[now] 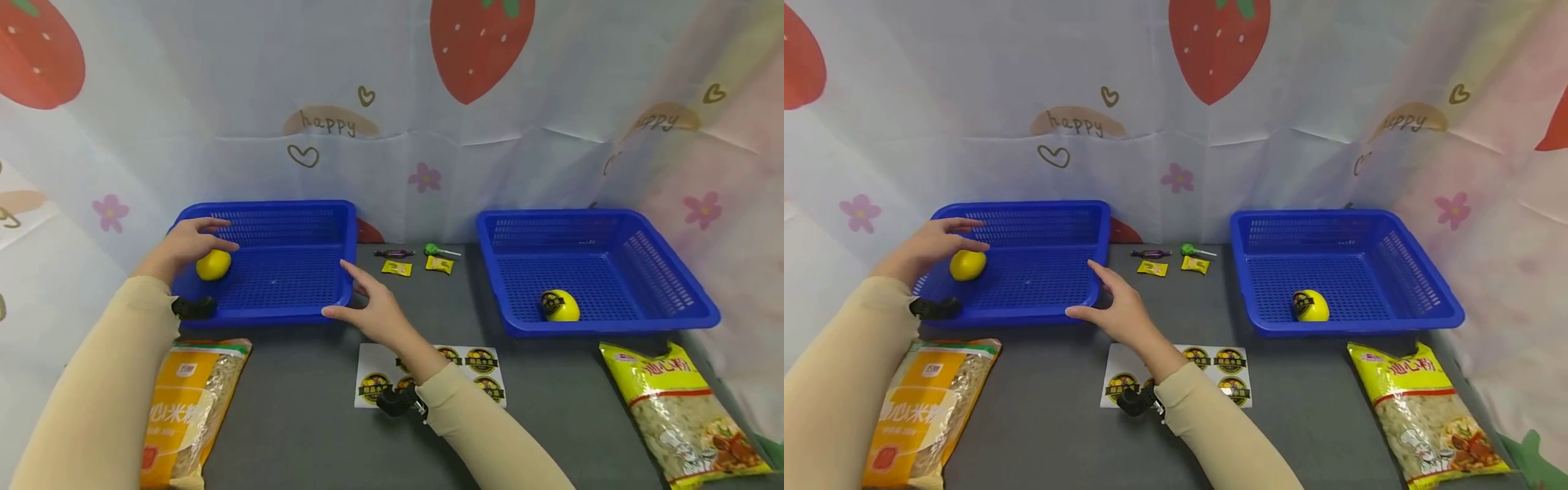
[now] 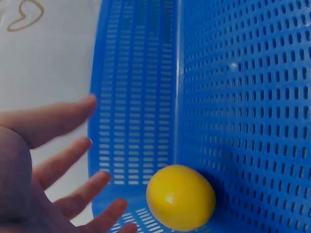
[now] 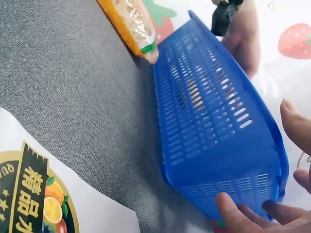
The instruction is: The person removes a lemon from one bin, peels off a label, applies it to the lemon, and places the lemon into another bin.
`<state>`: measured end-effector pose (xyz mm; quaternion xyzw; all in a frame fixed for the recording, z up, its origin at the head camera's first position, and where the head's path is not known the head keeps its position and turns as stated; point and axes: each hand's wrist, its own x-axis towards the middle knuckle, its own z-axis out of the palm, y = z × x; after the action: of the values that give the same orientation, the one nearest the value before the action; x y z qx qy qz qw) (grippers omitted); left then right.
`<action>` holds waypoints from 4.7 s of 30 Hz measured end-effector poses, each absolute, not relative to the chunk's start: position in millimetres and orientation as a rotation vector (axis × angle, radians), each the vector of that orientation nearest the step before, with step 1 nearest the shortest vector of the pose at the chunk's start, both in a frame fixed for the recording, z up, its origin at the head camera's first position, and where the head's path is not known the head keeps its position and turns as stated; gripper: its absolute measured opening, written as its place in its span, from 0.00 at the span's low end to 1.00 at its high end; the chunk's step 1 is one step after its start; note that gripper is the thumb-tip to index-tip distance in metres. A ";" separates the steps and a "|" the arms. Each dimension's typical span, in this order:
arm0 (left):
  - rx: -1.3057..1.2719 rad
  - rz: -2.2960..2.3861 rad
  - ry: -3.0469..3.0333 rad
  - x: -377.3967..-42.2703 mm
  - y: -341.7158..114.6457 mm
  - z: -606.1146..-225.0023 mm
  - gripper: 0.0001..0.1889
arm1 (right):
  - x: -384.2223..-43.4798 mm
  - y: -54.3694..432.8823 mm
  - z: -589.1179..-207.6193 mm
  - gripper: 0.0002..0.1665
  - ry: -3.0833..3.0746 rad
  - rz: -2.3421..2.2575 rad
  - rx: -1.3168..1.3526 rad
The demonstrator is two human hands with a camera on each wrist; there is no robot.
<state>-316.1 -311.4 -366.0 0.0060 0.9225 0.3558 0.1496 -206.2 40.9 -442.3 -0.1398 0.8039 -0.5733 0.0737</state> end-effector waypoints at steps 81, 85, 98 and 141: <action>0.412 1.692 2.260 -200.8 -128.6 -369.8 0.27 | -172.1 96.4 -401.4 0.37 2.379 -1.995 -0.438; 0.413 1.759 2.264 -197.0 -113.3 -376.6 0.24 | -169.7 106.4 -404.9 0.33 2.425 -1.995 -0.399; 0.558 1.791 2.380 -189.5 -62.6 -405.6 0.30 | -167.9 144.3 -422.1 0.31 2.541 -2.000 -0.285; 0.262 1.423 2.527 -228.9 -18.8 -480.6 0.35 | -201.5 177.2 -480.9 0.38 2.545 -1.630 0.005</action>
<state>-228.9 -18.8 -480.6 0.0892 0.8622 0.4854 0.1145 -201.5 177.2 -480.9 0.0018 0.8406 -0.5383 0.0597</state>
